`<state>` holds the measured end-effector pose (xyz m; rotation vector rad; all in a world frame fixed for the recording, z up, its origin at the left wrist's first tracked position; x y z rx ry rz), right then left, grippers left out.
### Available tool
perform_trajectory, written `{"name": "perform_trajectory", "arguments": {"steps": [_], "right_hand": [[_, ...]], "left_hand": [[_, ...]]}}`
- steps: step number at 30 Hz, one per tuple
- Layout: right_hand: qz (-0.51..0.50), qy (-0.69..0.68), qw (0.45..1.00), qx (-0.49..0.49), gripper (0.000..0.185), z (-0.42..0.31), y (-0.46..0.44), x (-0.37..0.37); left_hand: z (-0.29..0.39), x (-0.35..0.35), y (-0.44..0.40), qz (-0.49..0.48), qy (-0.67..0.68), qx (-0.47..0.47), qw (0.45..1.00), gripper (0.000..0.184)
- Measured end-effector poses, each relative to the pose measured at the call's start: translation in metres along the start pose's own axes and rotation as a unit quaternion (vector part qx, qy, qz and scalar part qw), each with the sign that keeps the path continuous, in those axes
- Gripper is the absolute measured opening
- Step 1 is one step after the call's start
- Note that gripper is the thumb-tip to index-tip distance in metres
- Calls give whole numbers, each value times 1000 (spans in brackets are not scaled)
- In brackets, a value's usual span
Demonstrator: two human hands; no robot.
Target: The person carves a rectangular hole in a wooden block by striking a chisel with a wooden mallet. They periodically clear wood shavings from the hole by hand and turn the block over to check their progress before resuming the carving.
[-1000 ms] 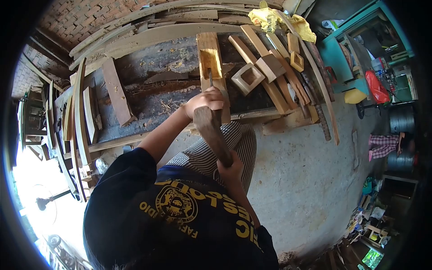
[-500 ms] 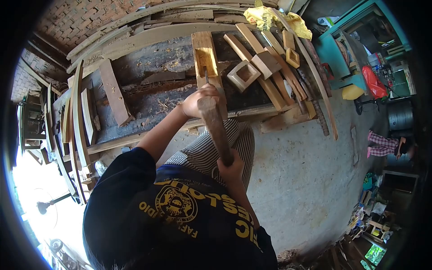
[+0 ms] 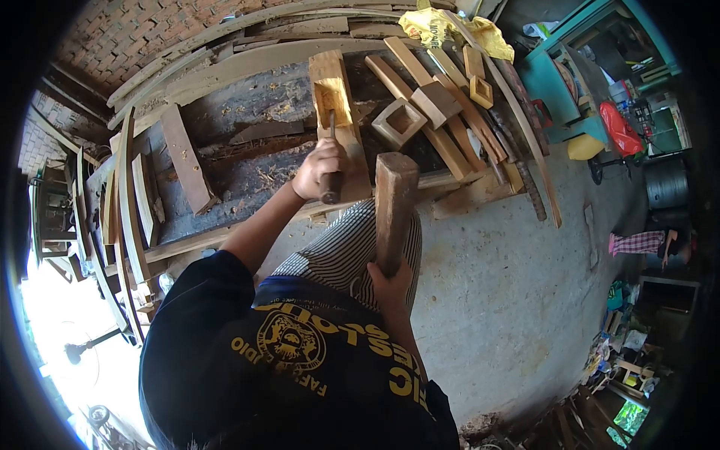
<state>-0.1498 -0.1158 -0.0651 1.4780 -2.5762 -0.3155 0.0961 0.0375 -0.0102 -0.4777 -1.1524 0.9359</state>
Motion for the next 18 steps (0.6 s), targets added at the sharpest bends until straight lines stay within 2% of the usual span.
{"name": "perform_trajectory", "arguments": {"steps": [4,6,7,9,14,15,18], "right_hand": [[-11,63,998,-7,40,7,-8,1],[-10,158,987,3,43,2,-11,-4],[-10,157,988,2,43,2,-12,-5],[-13,176,983,-52,45,7,-15,-7],[-30,170,982,-78,54,-5,-9,-5],[-42,166,981,-94,55,-8,-7,-5],[-57,158,980,-105,56,-9,0,-7]], "left_hand": [[-16,0,7,82,-9,19,996,23],[-18,1,4,88,-8,20,996,22],[-19,2,3,96,-9,21,995,22],[-13,9,0,92,-2,24,995,21],[11,15,7,49,72,-4,996,22],[18,13,8,12,51,-3,999,21],[20,10,8,4,57,-13,998,18]]}}
Point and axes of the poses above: each hand's wrist, its own y-axis away from the middle knuckle, its own x-axis out of the back of the hand, z = x × y, the point moved 4 cm from there along -y, towards the middle knuckle, and after that the axes turned 15 degrees about -y, right-handed, at the moved point
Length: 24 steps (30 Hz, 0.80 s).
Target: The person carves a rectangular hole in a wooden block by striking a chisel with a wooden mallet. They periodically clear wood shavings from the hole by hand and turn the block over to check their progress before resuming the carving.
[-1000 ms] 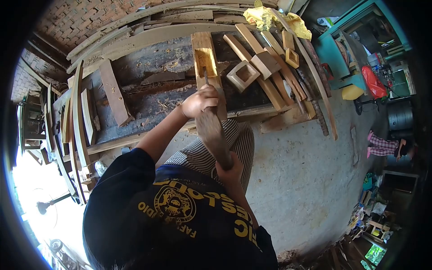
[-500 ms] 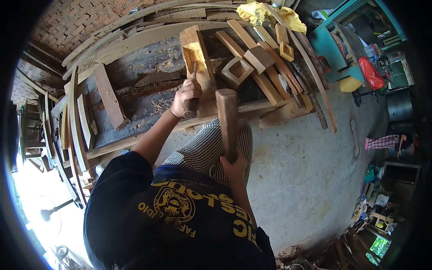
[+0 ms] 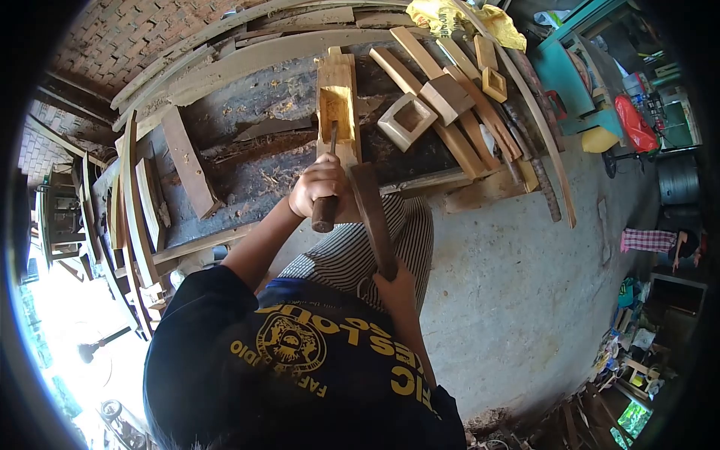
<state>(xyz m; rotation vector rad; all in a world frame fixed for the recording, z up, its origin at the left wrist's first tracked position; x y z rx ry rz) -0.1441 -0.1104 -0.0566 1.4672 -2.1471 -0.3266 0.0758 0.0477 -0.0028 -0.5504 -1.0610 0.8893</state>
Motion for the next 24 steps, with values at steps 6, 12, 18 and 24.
{"name": "perform_trajectory", "arguments": {"steps": [6,12,18,24], "right_hand": [[-8,10,1000,-12,54,0,1,-4],[-5,21,999,-44,51,6,-5,-8],[-5,21,999,-48,50,7,-6,-13],[14,9,1000,-21,47,11,-12,-21]], "left_hand": [[-21,-2,-9,43,-45,-8,998,16],[-19,-14,-17,83,-84,10,993,18],[-18,-10,-21,124,-92,36,987,24],[-25,9,-26,235,-51,112,964,22]]}}
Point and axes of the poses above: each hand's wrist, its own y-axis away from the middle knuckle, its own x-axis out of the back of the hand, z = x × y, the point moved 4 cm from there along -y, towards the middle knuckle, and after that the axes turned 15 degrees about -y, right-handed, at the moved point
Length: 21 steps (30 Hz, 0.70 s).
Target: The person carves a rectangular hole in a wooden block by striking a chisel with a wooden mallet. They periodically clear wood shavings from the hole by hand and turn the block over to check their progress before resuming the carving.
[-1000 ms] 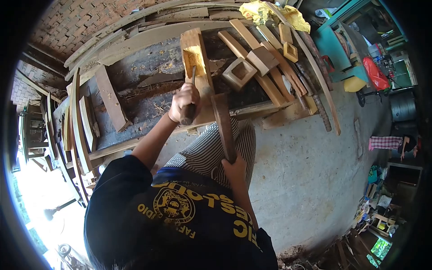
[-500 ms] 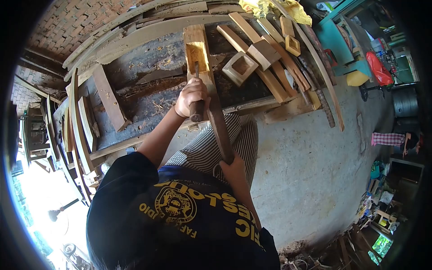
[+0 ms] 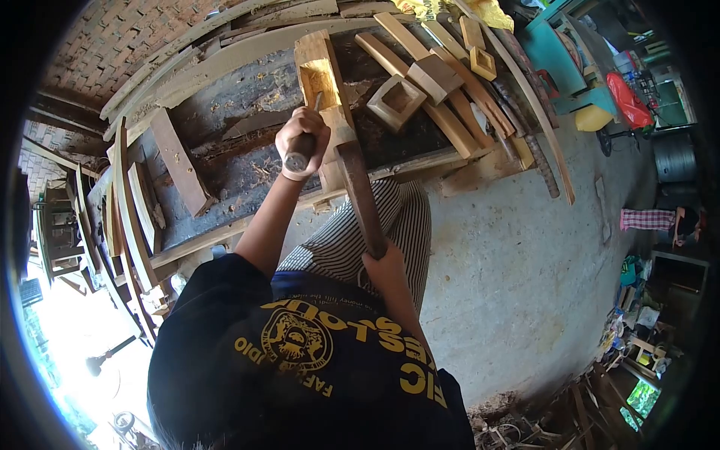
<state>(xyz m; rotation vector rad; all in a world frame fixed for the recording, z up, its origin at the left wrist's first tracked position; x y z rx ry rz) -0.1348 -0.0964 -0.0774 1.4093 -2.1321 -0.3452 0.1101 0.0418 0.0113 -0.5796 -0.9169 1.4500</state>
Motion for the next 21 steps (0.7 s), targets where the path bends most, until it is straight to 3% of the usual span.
{"name": "perform_trajectory", "arguments": {"steps": [6,8,9,10,12,14,16,20,21], "right_hand": [[-1,-4,1000,12,40,4,-3,-3],[1,-10,1000,2,39,-2,0,-1],[1,-15,1000,-5,39,-7,2,0],[1,-18,1000,-5,39,-12,1,1],[-44,-9,997,-60,42,-13,1,3],[-34,0,999,-35,42,-9,-1,4],[-26,5,999,-19,42,-2,-2,3],[-13,-23,999,-29,40,-5,-1,4],[-13,-27,999,-44,39,-3,-1,4]], "left_hand": [[-11,3,-7,82,57,107,989,22],[-19,11,-12,107,33,193,975,20],[-19,18,-17,191,-26,182,964,18],[-35,23,-16,325,122,314,884,16],[-59,46,-13,442,195,487,728,15],[-70,56,-6,460,220,492,705,15],[-73,60,4,441,251,459,730,14],[-27,66,-37,342,283,270,854,19],[-20,69,-52,301,253,278,876,18]]}}
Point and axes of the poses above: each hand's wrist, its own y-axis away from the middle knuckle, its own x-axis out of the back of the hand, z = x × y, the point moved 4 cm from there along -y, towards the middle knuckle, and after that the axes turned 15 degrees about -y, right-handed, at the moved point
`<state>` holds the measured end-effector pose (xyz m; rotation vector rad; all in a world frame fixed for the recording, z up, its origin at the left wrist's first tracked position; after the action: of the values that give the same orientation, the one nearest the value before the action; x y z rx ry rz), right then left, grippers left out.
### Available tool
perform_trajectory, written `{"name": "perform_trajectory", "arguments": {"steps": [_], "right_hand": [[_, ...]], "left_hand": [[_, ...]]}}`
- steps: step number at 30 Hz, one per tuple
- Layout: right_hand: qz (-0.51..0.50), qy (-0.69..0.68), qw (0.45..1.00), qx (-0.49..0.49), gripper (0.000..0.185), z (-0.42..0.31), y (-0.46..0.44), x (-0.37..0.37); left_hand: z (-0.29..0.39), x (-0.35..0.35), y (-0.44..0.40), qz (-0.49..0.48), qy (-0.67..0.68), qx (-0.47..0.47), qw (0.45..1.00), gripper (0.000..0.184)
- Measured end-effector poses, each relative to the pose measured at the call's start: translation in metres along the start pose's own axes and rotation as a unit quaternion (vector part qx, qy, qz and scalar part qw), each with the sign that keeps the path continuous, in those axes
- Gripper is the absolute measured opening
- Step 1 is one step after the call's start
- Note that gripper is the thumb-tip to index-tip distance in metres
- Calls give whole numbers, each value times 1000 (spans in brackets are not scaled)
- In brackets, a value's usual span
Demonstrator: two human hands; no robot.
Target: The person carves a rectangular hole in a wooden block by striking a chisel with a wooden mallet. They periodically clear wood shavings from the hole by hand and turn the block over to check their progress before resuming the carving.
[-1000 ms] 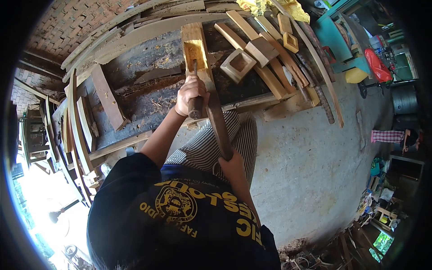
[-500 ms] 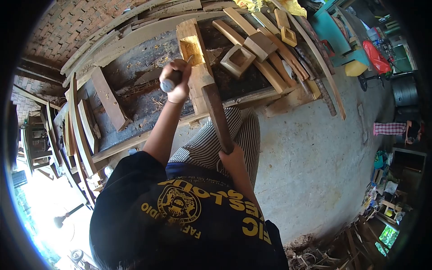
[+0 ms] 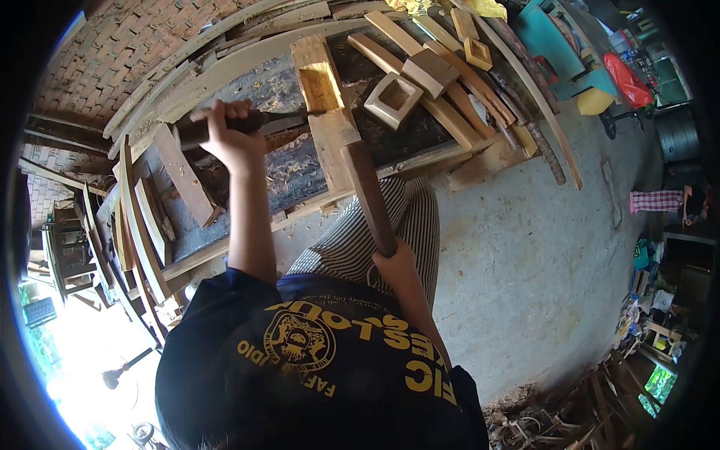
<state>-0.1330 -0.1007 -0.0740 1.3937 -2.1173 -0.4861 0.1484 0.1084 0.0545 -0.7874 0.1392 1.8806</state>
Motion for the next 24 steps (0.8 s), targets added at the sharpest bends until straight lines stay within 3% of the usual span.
{"name": "perform_trajectory", "arguments": {"steps": [1,2,3,4,5,6,7,8,9,10,11,13,18,24], "right_hand": [[2,-1,1000,-1,39,0,-1,1],[-2,7,1000,6,38,0,-2,2],[-6,15,1000,13,37,1,-2,2],[-6,15,1000,13,37,3,-3,3],[-17,17,999,21,37,5,-4,3],[-29,19,999,30,38,5,-5,3],[-30,19,999,33,38,3,-4,4],[-27,23,999,28,38,-2,-3,5],[-23,27,999,23,39,-4,-2,6],[-21,25,999,25,39,-2,-3,5],[-17,20,999,31,39,-1,-3,5],[-8,14,999,36,40,3,-4,6],[-6,6,997,78,36,0,-3,7],[-10,16,999,43,35,-3,-2,7]], "left_hand": [[12,-11,-6,-32,-44,2,998,18],[26,-31,-12,-85,-235,-12,968,18],[35,-50,-19,-135,-416,-25,899,18],[26,-64,-25,-217,-551,4,806,24],[3,-74,-32,-282,-664,-46,691,36],[-30,-78,-38,-343,-733,-101,579,47],[-53,-80,-34,-374,-766,-96,514,45],[-71,-82,-30,-421,-787,-18,451,44],[-85,-80,-28,-455,-798,0,396,42],[-113,-71,-34,-466,-809,-35,356,40],[-118,-68,-34,-468,-808,-37,356,40],[-133,-64,-33,-505,-811,-58,289,34],[-147,-59,-53,-495,-804,42,327,52],[-160,-53,-59,-472,-810,36,347,50]]}}
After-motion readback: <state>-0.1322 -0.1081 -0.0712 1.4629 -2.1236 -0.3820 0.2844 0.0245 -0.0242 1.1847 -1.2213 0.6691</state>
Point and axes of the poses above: each hand's wrist, its own y-axis away from the middle knuckle, its own x-axis out of the back of the hand, z = x × y, the point moved 4 cm from there along -y, towards the middle knuckle, and after that the axes turned 15 degrees about -y, right-handed, at the moved point
